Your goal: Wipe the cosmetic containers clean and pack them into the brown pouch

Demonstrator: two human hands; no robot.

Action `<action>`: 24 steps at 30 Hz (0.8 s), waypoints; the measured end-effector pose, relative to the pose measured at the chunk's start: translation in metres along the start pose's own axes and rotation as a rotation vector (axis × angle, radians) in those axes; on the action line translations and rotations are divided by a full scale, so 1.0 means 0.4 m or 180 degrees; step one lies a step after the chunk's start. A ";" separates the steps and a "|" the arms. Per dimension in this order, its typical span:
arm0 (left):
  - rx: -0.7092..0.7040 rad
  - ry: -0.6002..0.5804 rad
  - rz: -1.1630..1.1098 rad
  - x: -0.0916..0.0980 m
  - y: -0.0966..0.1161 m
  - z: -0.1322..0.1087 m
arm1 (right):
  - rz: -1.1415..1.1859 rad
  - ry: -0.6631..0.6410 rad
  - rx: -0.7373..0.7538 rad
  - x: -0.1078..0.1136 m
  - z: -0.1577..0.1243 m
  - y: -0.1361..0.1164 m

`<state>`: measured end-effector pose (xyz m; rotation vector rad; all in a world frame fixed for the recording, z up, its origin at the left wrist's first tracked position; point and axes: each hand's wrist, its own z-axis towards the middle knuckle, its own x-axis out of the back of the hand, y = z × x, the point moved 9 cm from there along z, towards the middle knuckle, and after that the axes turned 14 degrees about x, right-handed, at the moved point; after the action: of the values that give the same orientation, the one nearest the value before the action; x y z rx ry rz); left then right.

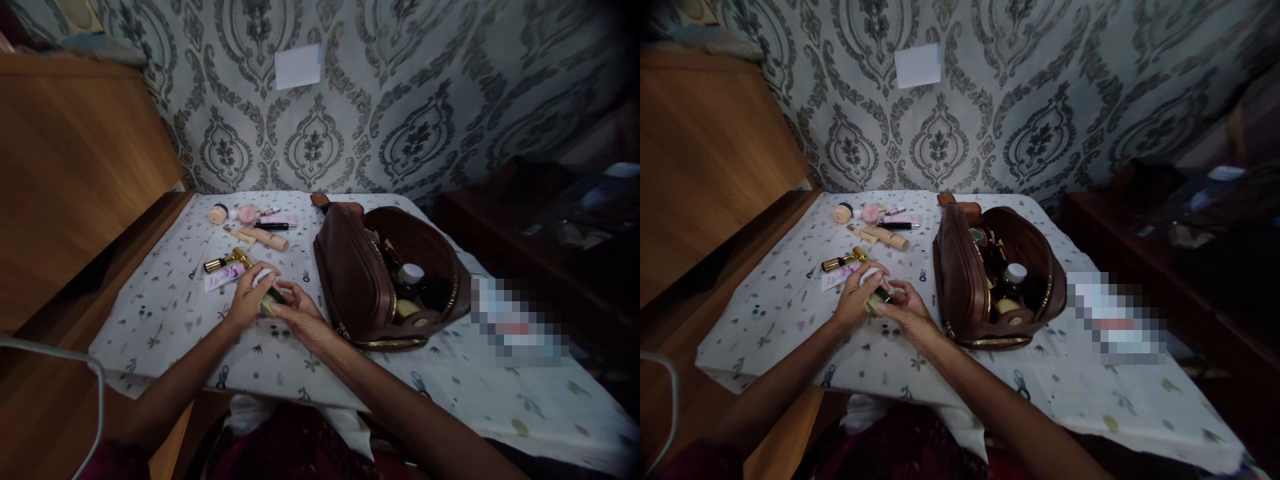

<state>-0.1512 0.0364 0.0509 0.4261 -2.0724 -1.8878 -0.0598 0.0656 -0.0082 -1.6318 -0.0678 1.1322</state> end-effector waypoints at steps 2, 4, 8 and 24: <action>0.0158 -0.0046 -0.0214 0.000 -0.019 0.010 | 0.0001 -0.0008 -0.0031 -0.004 -0.006 0.001; 0.0214 -0.0022 -0.0424 0.003 -0.029 0.020 | 0.0028 -0.0034 -0.0046 -0.011 -0.010 0.001; 0.0339 0.0057 -0.0806 0.012 -0.042 0.032 | -0.0387 -0.0080 0.0249 -0.008 -0.002 -0.019; -0.0083 0.0099 0.0935 -0.020 -0.014 0.013 | -0.2940 -0.0945 0.1581 -0.034 -0.035 -0.093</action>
<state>-0.1458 0.0438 0.0446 0.1337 -1.9643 -1.7212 -0.0399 0.0629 0.0285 -0.8039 -0.6163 0.5772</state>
